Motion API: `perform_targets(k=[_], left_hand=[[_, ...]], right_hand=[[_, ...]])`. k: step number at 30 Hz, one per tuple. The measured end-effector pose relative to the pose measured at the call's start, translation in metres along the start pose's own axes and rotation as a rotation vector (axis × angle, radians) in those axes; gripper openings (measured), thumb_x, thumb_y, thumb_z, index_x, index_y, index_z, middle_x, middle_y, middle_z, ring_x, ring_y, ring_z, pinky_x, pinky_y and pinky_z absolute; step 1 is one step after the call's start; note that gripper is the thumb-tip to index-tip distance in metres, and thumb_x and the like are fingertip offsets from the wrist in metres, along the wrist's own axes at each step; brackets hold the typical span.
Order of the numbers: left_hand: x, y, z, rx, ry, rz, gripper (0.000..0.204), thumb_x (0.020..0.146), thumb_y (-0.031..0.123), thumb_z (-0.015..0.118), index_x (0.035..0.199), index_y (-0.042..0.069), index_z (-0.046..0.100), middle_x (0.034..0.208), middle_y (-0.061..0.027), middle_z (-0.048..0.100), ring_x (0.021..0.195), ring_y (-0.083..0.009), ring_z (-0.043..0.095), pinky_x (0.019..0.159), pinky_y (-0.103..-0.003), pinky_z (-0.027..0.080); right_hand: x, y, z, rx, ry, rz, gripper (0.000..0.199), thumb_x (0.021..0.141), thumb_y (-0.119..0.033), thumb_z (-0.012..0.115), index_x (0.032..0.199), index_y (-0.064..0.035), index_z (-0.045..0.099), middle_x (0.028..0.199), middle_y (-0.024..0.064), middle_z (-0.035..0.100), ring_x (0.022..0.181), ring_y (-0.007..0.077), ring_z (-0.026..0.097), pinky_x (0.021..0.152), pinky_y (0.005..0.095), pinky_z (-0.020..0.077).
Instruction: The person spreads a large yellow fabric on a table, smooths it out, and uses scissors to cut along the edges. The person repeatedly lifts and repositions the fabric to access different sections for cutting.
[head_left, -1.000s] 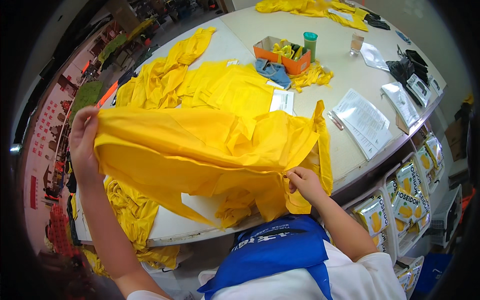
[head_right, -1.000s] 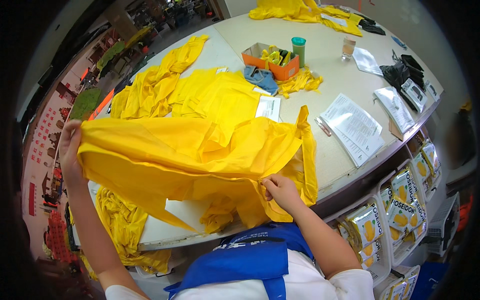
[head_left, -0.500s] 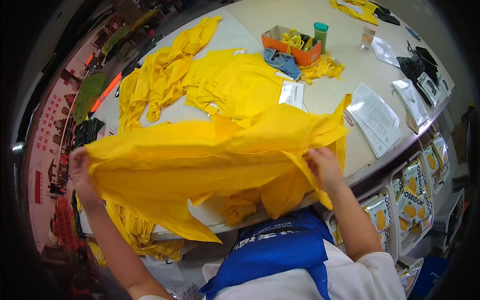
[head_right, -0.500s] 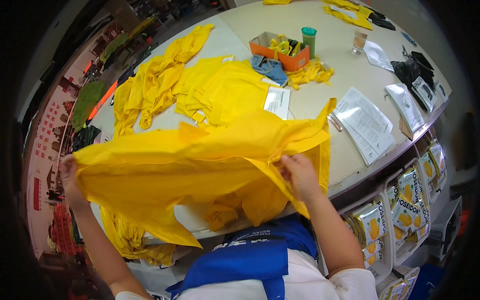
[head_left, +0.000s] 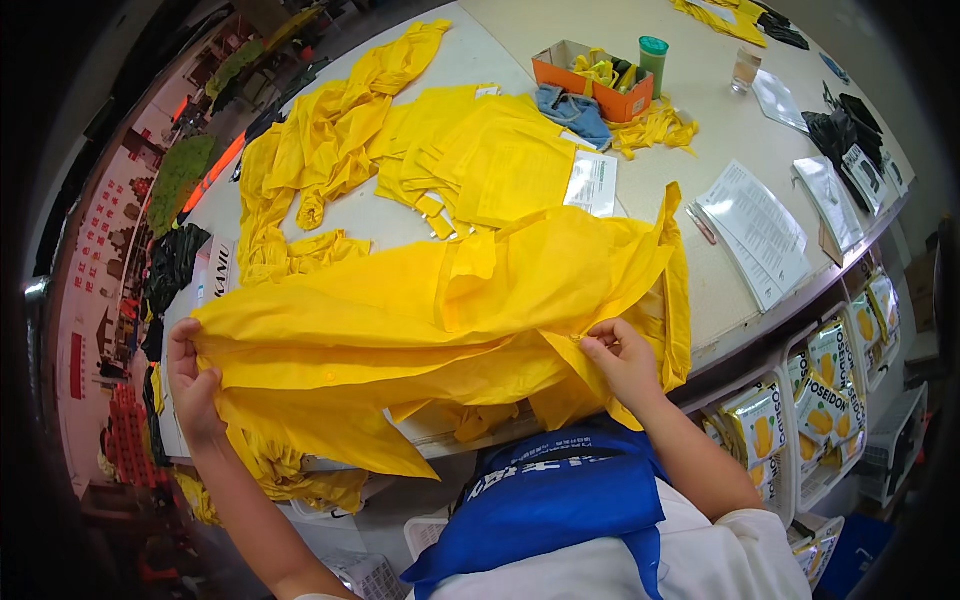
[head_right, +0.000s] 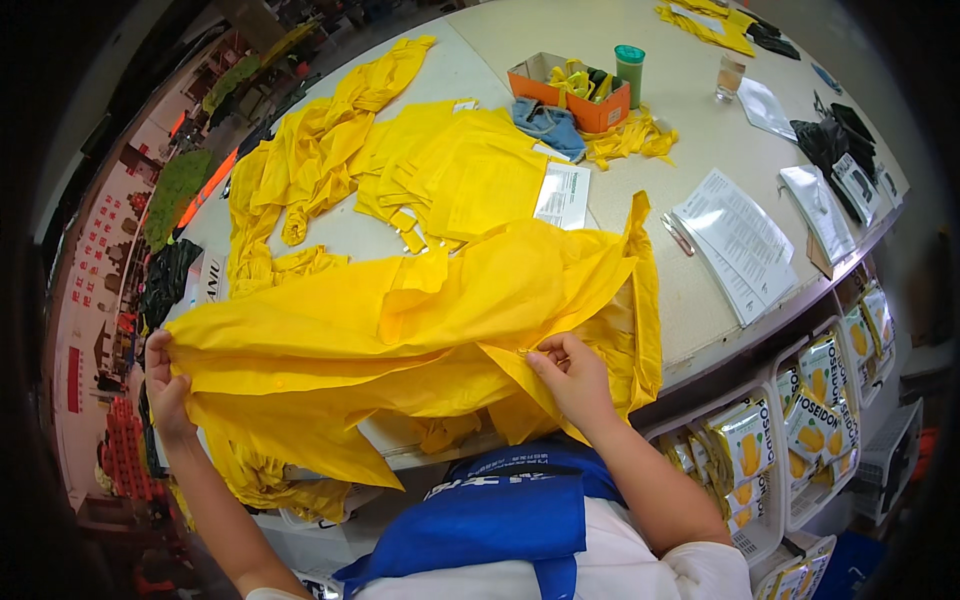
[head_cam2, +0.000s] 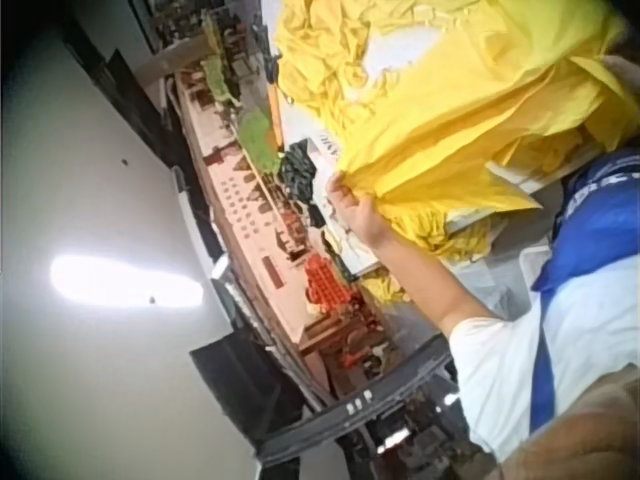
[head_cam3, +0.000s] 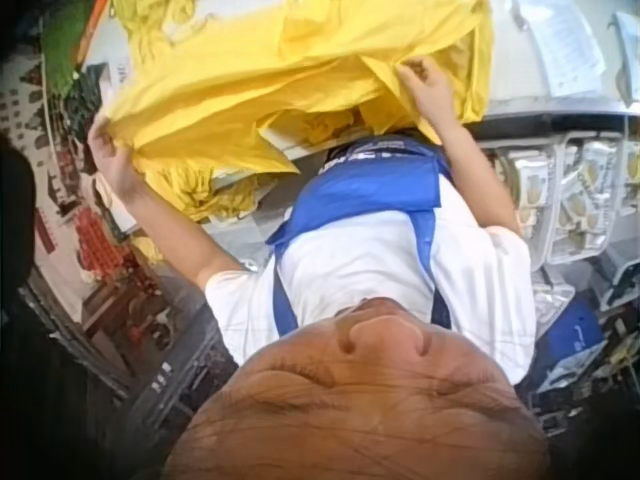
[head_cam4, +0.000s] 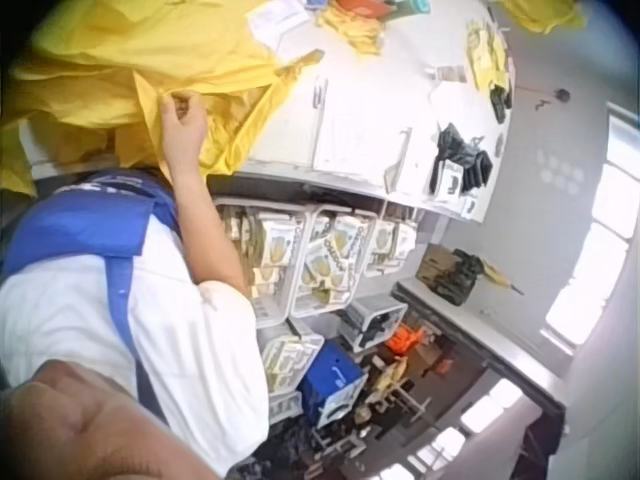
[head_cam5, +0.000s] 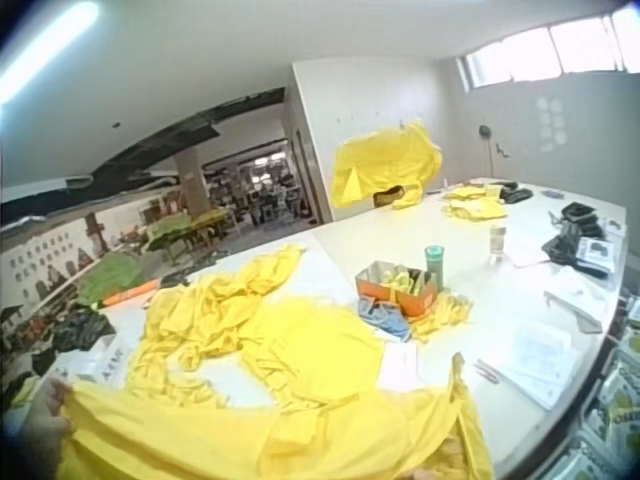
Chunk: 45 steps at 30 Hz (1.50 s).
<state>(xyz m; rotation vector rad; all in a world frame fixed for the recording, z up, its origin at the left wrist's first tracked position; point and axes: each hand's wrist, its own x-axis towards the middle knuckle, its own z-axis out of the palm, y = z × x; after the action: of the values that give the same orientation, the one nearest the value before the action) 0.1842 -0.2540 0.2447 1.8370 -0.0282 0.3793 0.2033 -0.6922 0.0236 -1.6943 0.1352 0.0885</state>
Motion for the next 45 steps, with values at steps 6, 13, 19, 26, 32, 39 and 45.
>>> perform_targets(k=[6, 13, 19, 26, 32, 39, 45], left_hand=[[-0.006, -0.002, -0.003, -0.077, 0.054, 0.033, 0.053, 0.064, -0.008, 0.037, 0.114, 0.004, 0.048, 0.117, -0.0074, 0.050, 0.115, -0.0184, 0.047, 0.105, -0.031, 0.032], [0.007, 0.009, -0.003, -0.072, 0.137, 0.030, 0.048, 0.066, -0.010, 0.035, 0.110, 0.001, 0.051, 0.111, -0.0099, 0.054, 0.106, -0.0197, 0.054, 0.097, -0.032, 0.041], [0.024, -0.004, -0.049, -0.221, 0.231, 0.062, 0.045, 0.073, -0.014, 0.035, 0.112, 0.000, 0.052, 0.114, -0.0130, 0.056, 0.105, -0.0231, 0.057, 0.094, -0.034, 0.046], [0.031, -0.044, -0.113, -0.081, 0.295, -0.008, 0.049, 0.069, -0.015, 0.032, 0.111, -0.001, 0.052, 0.109, -0.0111, 0.055, 0.099, -0.0207, 0.057, 0.088, -0.030, 0.048], [-0.001, -0.122, -0.123, 0.443, 0.303, -0.586, 0.056, 0.068, -0.010, 0.038, 0.120, 0.004, 0.053, 0.104, -0.0070, 0.053, 0.086, -0.0150, 0.054, 0.065, -0.020, 0.043], [-0.050, -0.176, 0.017, 1.598, 0.162, -0.355, 0.055, 0.080, 0.006, 0.059, 0.133, 0.012, 0.045, 0.143, -0.0219, 0.028, 0.127, -0.0360, 0.035, 0.103, -0.045, 0.034], [-0.117, -0.129, 0.265, 0.508, -0.611, 0.369, 0.039, 0.072, 0.017, 0.072, 0.108, 0.006, 0.059, 0.103, -0.0126, 0.061, 0.101, -0.0304, 0.057, 0.087, -0.040, 0.046]], right_hand=[[0.003, 0.006, -0.001, -0.073, -0.179, 0.146, 0.022, 0.083, -0.023, 0.067, 0.083, -0.0014, 0.064, 0.070, 0.0082, 0.061, 0.064, 0.0154, 0.056, 0.060, 0.0285, 0.0442], [0.004, -0.051, -0.031, -0.710, -0.152, -0.286, 0.022, 0.086, -0.022, 0.059, 0.084, -0.0004, 0.060, 0.083, 0.0164, 0.058, 0.077, 0.0343, 0.058, 0.069, 0.0404, 0.0464], [0.009, -0.067, -0.077, -0.763, -0.049, -0.240, 0.018, 0.085, -0.017, 0.059, 0.082, 0.0008, 0.058, 0.083, 0.0177, 0.056, 0.079, 0.0356, 0.056, 0.072, 0.0403, 0.0455], [0.002, -0.033, -0.106, -0.750, -0.037, -0.051, 0.016, 0.083, -0.014, 0.061, 0.080, 0.0013, 0.057, 0.081, 0.0174, 0.056, 0.077, 0.0348, 0.055, 0.069, 0.0387, 0.0446], [0.002, 0.021, -0.084, -0.465, -0.167, -0.017, 0.018, 0.086, -0.017, 0.061, 0.082, 0.0002, 0.058, 0.077, 0.0120, 0.057, 0.071, 0.0225, 0.056, 0.067, 0.0326, 0.0450], [-0.020, 0.079, -0.041, -0.341, -0.132, 0.071, 0.017, 0.086, -0.015, 0.061, 0.083, 0.0012, 0.057, 0.074, 0.0118, 0.058, 0.069, 0.0225, 0.056, 0.065, 0.0325, 0.0450], [-0.025, 0.040, -0.028, -0.594, -0.057, -0.166, 0.014, 0.082, -0.011, 0.063, 0.080, 0.0022, 0.057, 0.081, 0.0185, 0.058, 0.076, 0.0360, 0.057, 0.068, 0.0387, 0.0462]])
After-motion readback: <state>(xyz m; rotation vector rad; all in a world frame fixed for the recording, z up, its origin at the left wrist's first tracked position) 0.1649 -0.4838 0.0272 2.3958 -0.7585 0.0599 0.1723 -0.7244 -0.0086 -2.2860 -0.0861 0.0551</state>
